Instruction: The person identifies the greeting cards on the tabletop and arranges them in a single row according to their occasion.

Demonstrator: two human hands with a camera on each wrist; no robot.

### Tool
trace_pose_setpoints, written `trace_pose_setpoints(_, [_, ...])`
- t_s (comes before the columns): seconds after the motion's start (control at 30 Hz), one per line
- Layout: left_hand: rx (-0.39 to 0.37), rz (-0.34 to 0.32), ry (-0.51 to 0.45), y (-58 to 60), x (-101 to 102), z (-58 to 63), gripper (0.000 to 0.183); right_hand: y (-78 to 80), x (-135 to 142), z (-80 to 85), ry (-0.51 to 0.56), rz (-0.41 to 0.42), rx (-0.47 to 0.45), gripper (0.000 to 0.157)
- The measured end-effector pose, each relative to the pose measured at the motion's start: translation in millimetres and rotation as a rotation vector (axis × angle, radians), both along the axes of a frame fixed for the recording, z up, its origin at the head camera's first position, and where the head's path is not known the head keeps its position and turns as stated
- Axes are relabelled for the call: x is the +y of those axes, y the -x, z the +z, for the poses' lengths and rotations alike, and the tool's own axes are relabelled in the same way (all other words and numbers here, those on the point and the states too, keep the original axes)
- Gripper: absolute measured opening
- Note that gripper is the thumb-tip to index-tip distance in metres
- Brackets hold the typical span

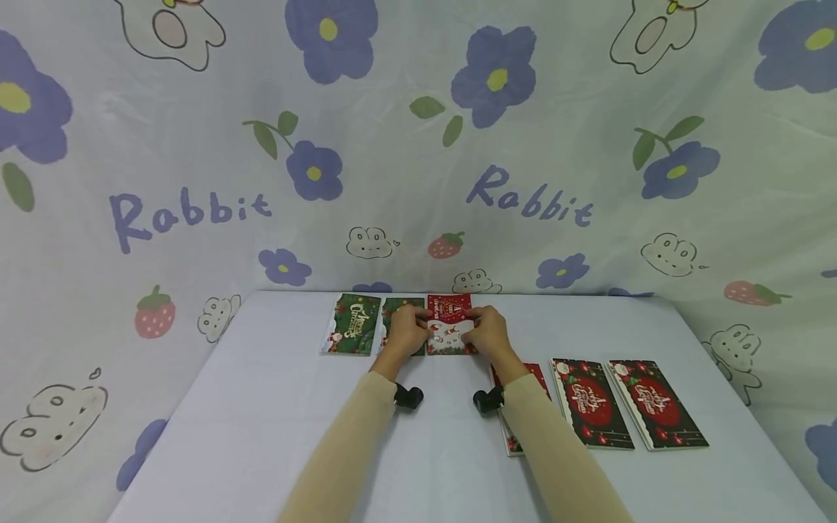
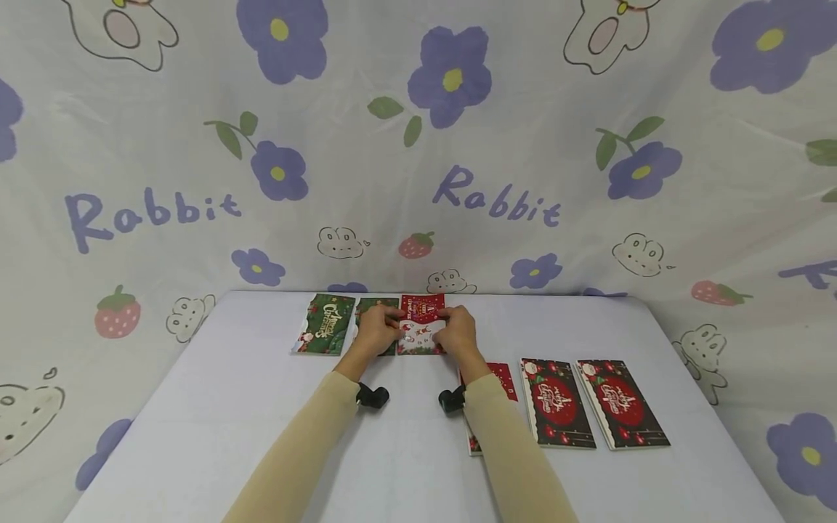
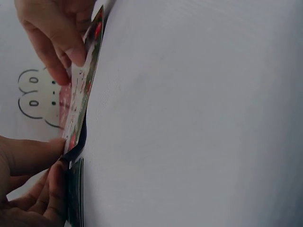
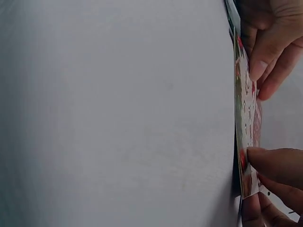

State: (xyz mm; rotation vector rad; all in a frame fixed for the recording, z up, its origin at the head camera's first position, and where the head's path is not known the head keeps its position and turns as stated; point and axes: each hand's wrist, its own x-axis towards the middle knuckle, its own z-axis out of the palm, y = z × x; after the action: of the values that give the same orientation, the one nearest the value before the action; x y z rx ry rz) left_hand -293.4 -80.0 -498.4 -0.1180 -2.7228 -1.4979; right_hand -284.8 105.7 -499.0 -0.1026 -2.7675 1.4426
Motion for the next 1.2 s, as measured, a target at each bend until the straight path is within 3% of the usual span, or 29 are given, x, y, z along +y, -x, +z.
trace_pose_setpoints(0.17, [0.004, 0.003, 0.019, -0.7, 0.6, 1.0, 0.035, 1.2, -1.0, 1.8, -0.068, 0.018, 0.016, 0.053])
trace_pose_setpoints(0.5, [0.022, -0.014, 0.024, 1.9, 0.6, 0.3, 0.034, 2.5, 2.6, 3.9, -0.098, 0.022, 0.03, 0.05])
trace_pose_setpoints(0.77, [0.008, -0.048, 0.03, 0.4, -1.8, -0.3, 0.031, 2.0, 2.6, 4.1, -0.079, 0.012, 0.005, 0.049])
trace_pose_setpoints(1.2, [-0.004, -0.049, 0.026, -1.8, -3.9, -0.6, 0.029, 1.0, 3.9, 2.7, -0.004, 0.011, -0.03, 0.048])
